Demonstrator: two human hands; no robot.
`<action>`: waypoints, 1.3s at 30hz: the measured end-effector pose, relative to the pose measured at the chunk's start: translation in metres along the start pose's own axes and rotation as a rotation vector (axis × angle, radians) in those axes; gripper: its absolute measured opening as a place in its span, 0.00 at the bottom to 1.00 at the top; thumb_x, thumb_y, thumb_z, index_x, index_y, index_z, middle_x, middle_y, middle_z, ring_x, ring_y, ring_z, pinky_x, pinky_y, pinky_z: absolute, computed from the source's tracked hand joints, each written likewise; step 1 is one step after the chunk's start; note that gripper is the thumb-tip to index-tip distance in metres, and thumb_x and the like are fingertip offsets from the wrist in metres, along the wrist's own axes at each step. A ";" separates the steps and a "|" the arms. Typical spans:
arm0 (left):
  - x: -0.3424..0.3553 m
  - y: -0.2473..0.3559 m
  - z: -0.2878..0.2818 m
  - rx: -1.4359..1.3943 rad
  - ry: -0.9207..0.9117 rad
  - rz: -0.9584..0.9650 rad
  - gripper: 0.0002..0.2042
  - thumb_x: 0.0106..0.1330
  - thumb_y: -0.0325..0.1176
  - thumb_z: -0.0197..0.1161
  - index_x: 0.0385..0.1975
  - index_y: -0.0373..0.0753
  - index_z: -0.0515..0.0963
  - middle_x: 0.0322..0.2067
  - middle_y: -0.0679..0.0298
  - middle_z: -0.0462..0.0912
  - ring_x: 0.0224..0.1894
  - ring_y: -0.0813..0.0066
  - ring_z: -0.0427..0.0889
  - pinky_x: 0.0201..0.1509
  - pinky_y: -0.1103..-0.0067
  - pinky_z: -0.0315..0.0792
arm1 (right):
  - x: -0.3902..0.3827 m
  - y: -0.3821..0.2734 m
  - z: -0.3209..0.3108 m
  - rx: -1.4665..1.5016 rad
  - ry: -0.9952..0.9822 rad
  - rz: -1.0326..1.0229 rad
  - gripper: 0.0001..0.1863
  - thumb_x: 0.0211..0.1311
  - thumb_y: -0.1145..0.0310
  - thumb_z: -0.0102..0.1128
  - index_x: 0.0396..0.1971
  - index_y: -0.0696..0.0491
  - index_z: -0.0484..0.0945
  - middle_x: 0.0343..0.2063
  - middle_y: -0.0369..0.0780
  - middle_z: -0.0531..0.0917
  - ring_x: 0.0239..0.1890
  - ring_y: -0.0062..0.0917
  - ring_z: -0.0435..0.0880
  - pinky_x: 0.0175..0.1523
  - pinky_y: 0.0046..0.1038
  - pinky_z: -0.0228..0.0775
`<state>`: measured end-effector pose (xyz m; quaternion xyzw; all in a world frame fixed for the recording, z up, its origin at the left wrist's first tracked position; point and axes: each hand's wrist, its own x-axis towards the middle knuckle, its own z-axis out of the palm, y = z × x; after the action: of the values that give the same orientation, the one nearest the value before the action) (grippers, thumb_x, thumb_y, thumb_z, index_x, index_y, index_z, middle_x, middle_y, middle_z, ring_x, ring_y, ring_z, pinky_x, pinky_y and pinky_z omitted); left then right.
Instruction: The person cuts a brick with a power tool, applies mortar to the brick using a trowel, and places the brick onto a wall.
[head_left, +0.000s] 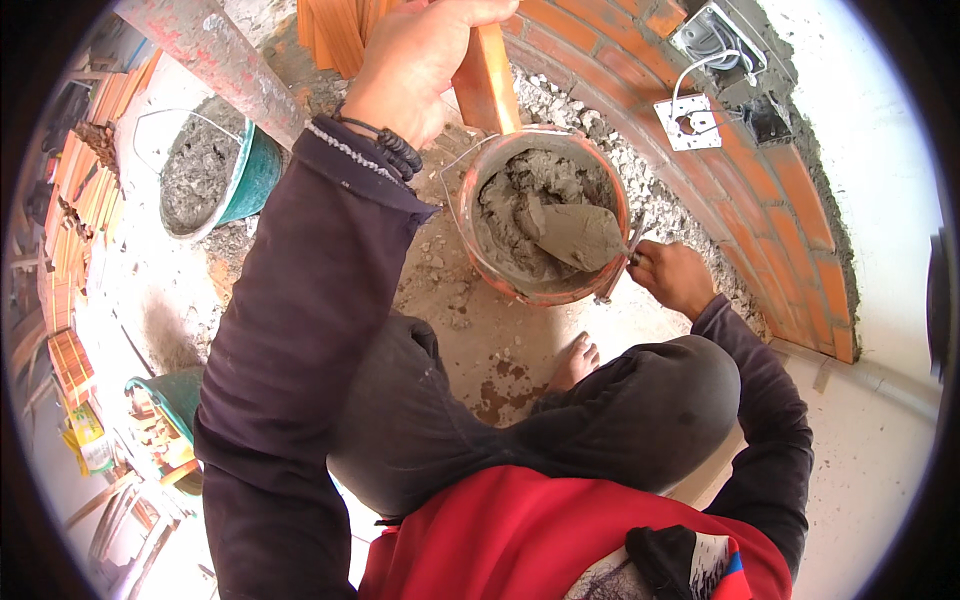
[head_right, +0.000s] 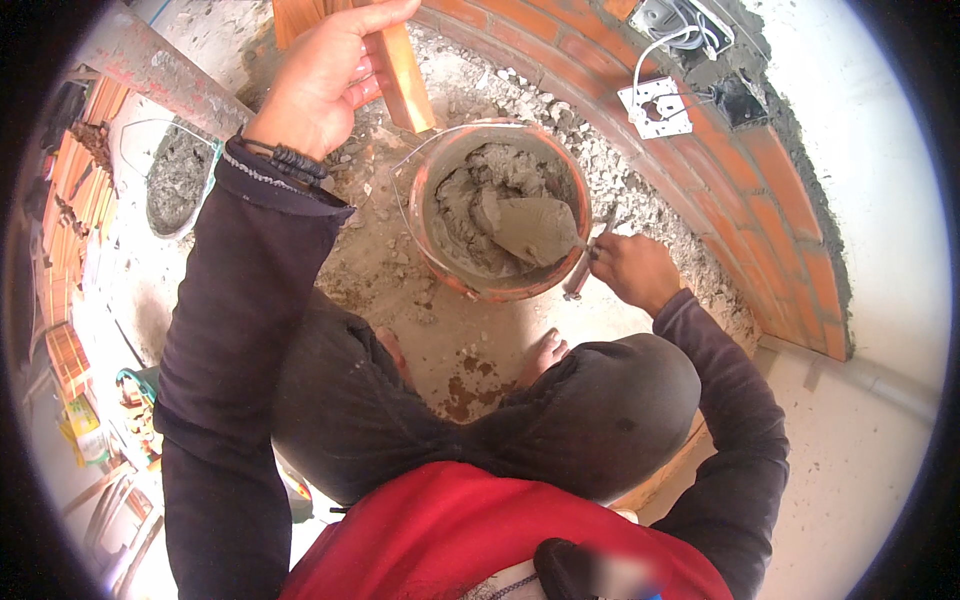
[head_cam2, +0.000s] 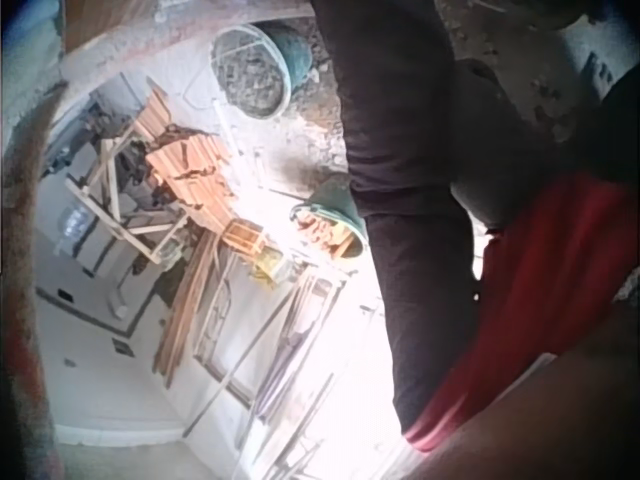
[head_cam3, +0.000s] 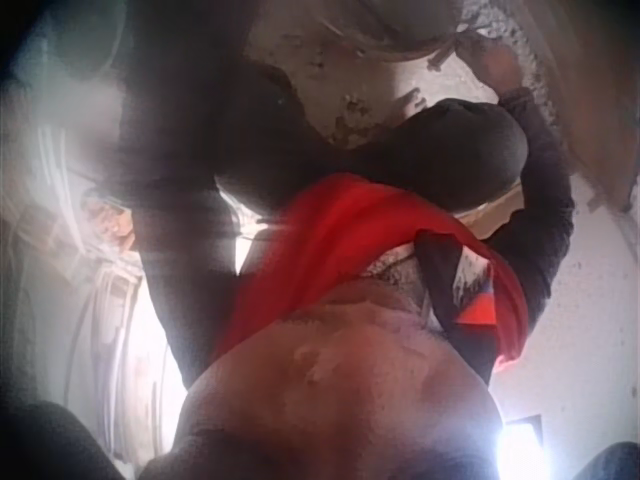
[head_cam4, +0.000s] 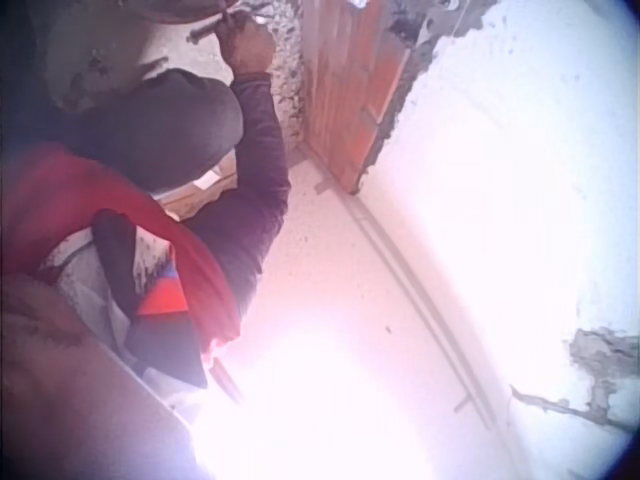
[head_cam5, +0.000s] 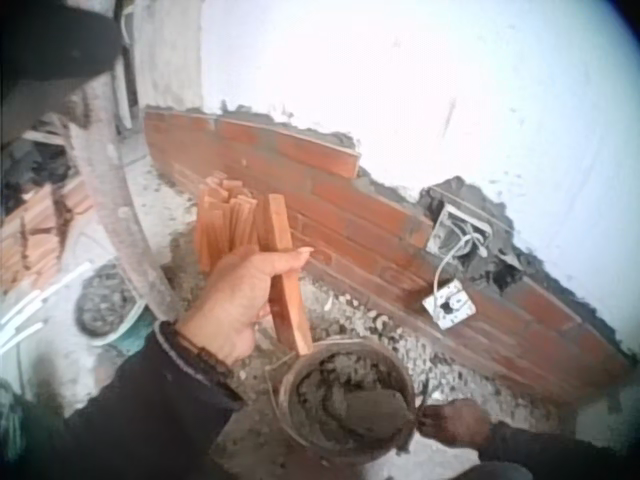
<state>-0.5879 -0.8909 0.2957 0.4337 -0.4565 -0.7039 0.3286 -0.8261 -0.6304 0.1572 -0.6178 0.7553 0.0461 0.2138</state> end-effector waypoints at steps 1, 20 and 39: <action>0.001 0.001 0.001 0.008 0.000 0.006 0.10 0.66 0.36 0.65 0.35 0.38 0.72 0.31 0.66 0.70 0.33 0.74 0.70 0.42 0.74 0.67 | -0.003 0.004 0.007 0.051 0.007 0.008 0.13 0.58 0.59 0.63 0.41 0.47 0.83 0.25 0.46 0.84 0.29 0.43 0.84 0.38 0.43 0.76; 0.048 -0.035 -0.033 0.034 -0.044 0.072 0.19 0.59 0.41 0.72 0.43 0.37 0.75 0.36 0.66 0.77 0.39 0.71 0.82 0.47 0.74 0.81 | -0.014 0.019 0.058 0.572 0.146 0.056 0.08 0.57 0.69 0.61 0.34 0.57 0.81 0.13 0.44 0.72 0.15 0.29 0.71 0.27 0.33 0.68; 0.056 -0.034 -0.030 -0.076 0.082 0.009 0.22 0.61 0.42 0.69 0.50 0.37 0.73 0.39 0.62 0.74 0.40 0.67 0.80 0.44 0.70 0.83 | 0.129 -0.023 -0.083 0.557 0.630 0.104 0.20 0.64 0.57 0.58 0.35 0.63 0.76 0.24 0.57 0.79 0.31 0.54 0.81 0.38 0.43 0.72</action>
<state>-0.5857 -0.9376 0.2402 0.4474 -0.4177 -0.7009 0.3664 -0.8447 -0.7818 0.1881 -0.4816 0.7974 -0.3402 0.1286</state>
